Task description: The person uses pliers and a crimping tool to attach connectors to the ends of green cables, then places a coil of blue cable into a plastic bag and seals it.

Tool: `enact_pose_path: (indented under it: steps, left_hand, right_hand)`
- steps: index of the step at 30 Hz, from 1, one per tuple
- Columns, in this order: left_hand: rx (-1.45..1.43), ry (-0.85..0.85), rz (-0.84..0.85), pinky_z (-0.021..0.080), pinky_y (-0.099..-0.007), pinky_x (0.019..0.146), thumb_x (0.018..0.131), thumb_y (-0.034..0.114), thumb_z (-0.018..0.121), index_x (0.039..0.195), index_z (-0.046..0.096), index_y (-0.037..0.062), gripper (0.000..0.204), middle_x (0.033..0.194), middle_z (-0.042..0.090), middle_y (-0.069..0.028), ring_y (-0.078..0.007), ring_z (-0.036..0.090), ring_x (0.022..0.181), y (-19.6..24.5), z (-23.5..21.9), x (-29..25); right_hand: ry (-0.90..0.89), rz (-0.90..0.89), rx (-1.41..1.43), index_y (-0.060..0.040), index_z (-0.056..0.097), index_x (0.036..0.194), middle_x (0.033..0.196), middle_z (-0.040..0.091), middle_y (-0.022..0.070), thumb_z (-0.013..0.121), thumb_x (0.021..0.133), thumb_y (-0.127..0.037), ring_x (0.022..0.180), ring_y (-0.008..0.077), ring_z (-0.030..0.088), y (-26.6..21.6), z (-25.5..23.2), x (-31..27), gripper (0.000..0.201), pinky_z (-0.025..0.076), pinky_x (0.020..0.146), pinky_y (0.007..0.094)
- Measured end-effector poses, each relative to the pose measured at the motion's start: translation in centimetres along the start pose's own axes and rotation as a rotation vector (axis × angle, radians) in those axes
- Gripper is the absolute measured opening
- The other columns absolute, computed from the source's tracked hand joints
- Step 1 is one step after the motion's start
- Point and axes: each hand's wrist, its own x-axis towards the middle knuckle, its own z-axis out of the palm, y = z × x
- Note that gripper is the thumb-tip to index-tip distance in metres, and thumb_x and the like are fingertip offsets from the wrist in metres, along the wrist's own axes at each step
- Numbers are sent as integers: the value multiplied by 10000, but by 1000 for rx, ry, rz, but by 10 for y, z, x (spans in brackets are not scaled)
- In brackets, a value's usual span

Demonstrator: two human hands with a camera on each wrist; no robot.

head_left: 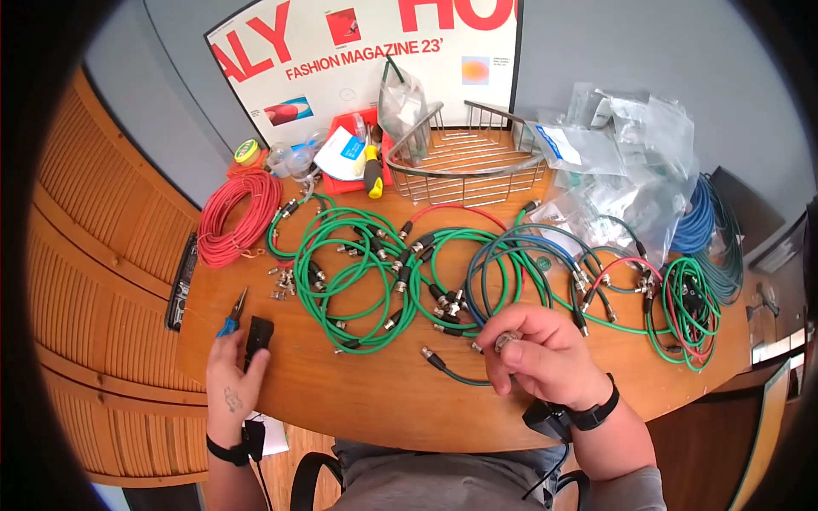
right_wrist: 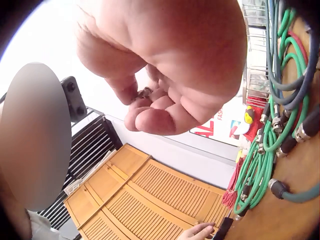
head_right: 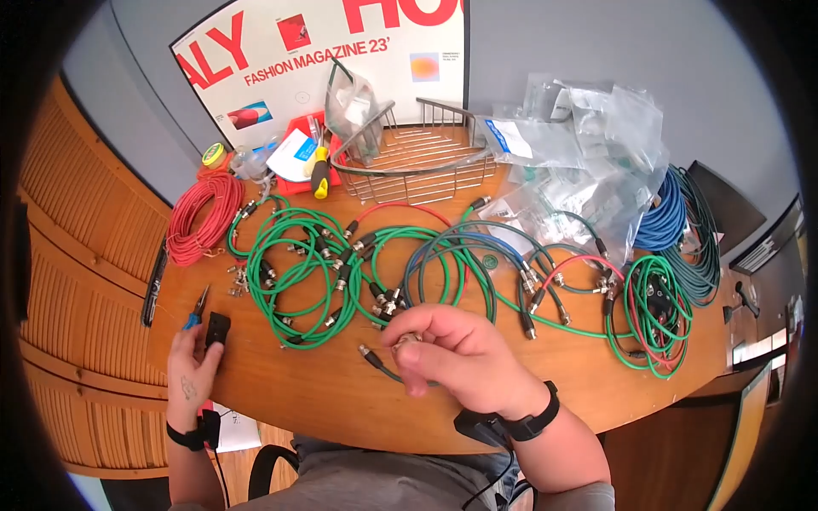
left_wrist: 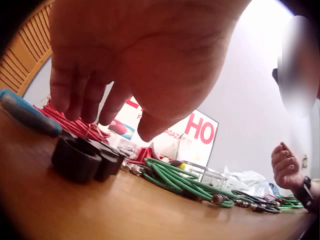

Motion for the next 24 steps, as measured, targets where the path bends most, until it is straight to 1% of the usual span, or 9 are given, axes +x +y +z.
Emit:
enact_pose_path:
  steps: [2,3,5,6,8,9,11,14,24]
  left_hand:
    - [191,-67,84,476,-407,911,813,156,721,1252,525,-84,538,1129,585,-259,-401,583,1050,9,0,-7]
    - [235,-73,122,473,-406,917,813,145,717,1282,504,-83,563,1145,583,-265,-404,580,1061,11,2,-9]
    - [198,-93,63,470,-405,923,814,136,712,1301,487,-83,579,1157,581,-271,-404,578,1072,5,5,-7]
    - [160,-104,9,467,-404,928,816,128,707,1319,471,-84,595,1169,578,-276,-404,575,1083,2,6,-6]
    - [152,-104,1,469,-406,926,821,121,701,1311,478,-87,578,1167,578,-278,-404,578,1081,-1,8,-5]
    - [143,-102,-4,470,-408,924,825,114,695,1303,485,-90,561,1164,578,-280,-404,580,1080,-1,8,-4]
    - [173,-102,-7,475,-410,918,828,116,695,1298,490,-92,553,1162,579,-280,-405,585,1073,-2,9,-1]
    - [216,-95,-6,484,-412,902,832,123,695,1280,506,-97,533,1155,583,-281,-407,595,1055,-3,11,3]
    - [234,-84,-17,502,-386,822,856,180,684,1235,546,-109,495,1082,615,-261,-364,630,942,3,12,8]
  right_hand:
    - [66,-78,-89,-4,581,1209,873,645,47,586,937,-10,750,83,633,-1,8,-2,272,514,669,228]
    - [69,-71,-85,-4,581,1209,873,645,47,586,937,-10,750,83,633,-2,13,-3,272,514,669,228]
    - [150,-218,-239,2,604,1180,897,659,52,616,893,34,776,95,647,-3,20,-6,289,527,695,244]
    - [152,-212,-237,2,604,1180,897,659,52,616,893,34,776,95,647,-4,21,-6,289,527,695,244]
    - [218,-434,-607,39,611,1093,834,646,122,628,808,75,726,176,663,-6,21,-5,287,525,643,279]
    - [222,-433,-604,39,611,1093,834,646,122,628,808,75,726,176,663,-7,19,-4,287,525,643,279]
    - [214,-559,-826,40,631,1032,830,658,135,656,754,89,717,183,670,-10,17,-4,282,519,618,270]
    - [270,-594,-854,2,681,997,856,694,107,715,708,68,706,156,672,-9,17,-5,297,528,612,250]
    - [273,-688,-979,-8,710,911,843,703,75,733,673,67,669,159,667,-14,21,-2,251,515,569,250]
